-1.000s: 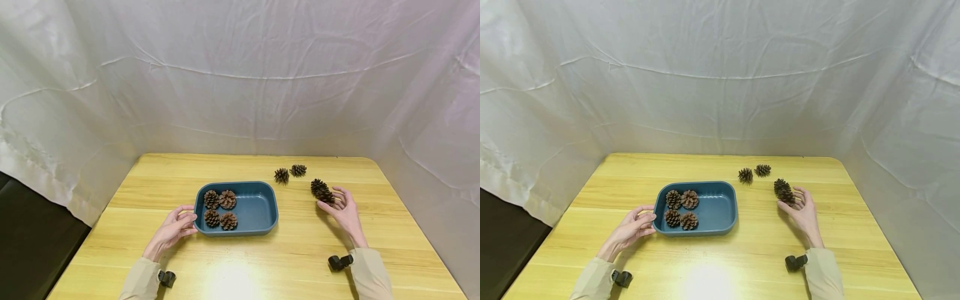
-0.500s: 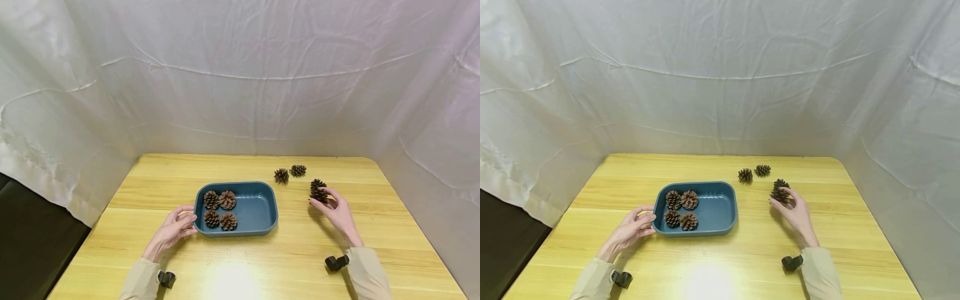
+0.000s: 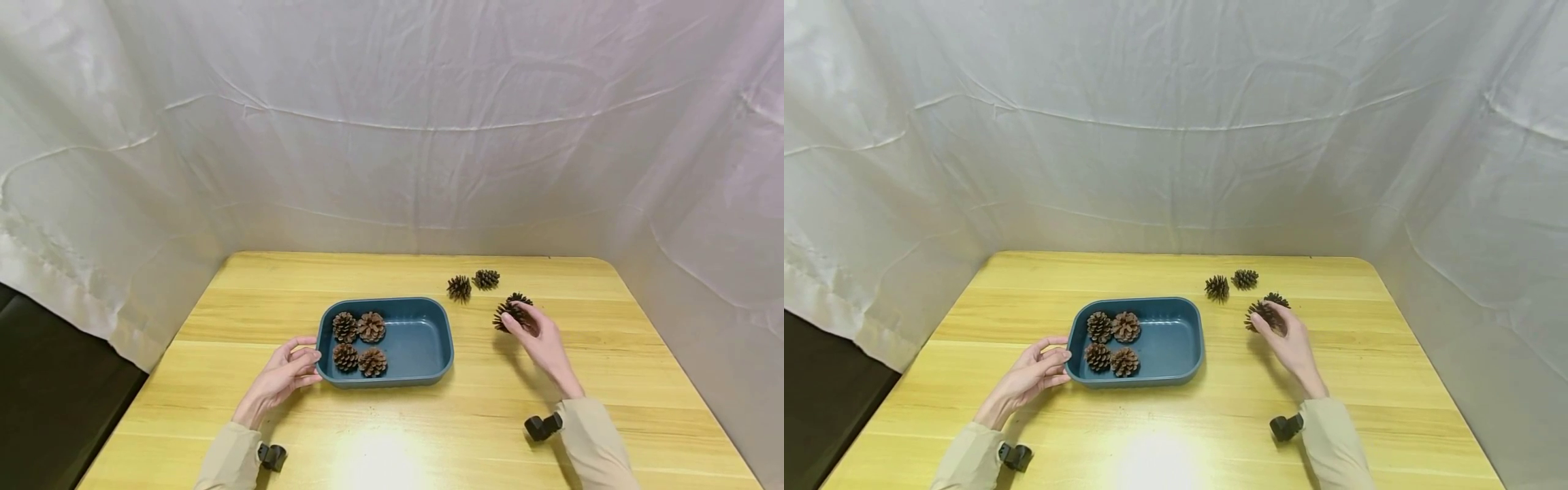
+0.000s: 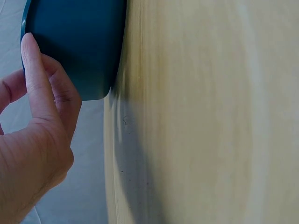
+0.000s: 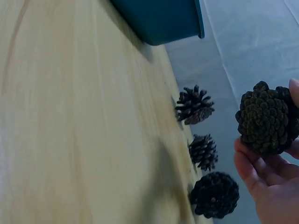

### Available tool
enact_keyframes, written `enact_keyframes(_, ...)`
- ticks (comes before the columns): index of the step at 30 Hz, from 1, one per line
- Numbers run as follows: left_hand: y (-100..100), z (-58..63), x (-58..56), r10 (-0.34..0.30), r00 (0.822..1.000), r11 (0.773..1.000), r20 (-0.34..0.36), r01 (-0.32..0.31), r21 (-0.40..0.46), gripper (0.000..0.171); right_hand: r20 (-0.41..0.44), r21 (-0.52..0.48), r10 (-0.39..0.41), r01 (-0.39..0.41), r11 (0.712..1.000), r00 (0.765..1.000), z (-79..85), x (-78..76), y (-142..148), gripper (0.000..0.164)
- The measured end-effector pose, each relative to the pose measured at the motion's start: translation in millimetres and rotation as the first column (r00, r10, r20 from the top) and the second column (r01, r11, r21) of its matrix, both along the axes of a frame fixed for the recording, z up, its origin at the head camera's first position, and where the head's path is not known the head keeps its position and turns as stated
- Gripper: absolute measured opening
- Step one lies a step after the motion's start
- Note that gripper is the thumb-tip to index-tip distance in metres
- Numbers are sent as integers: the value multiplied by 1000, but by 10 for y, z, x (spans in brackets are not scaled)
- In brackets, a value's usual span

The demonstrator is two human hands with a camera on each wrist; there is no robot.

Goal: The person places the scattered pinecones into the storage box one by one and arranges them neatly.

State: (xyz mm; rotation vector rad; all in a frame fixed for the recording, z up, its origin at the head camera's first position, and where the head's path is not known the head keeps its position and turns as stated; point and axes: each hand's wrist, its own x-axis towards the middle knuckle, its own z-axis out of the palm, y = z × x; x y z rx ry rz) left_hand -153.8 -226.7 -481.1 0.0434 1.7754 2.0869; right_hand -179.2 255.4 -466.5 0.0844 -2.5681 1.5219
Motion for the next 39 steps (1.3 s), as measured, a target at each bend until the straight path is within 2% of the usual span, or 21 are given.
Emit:
enact_keyframes(7, 0, -9, -2, -1, 1000, 1000, -1, 1, 2, 40, -49, -31, 44, -45, 998, 998, 87, -16, -135, 50)
enact_keyframes(14, -3, -5, 3, -6, 1000, 1000, -3, 6, 7, 37, -35, 11, 63, -63, 998, 997, 151, -26, -245, 47)
enact_keyframes(26, 4, -3, -2, 2, 1000, 1000, 4, -2, 4, 39, -37, -59, 163, -165, 984, 986, 218, -70, -446, 47)
enact_keyframes(39, 3, 0, -5, 4, 1000, 1000, 5, -4, 2, 43, -29, -2, 259, -259, 966, 965, 279, -95, -617, 44)
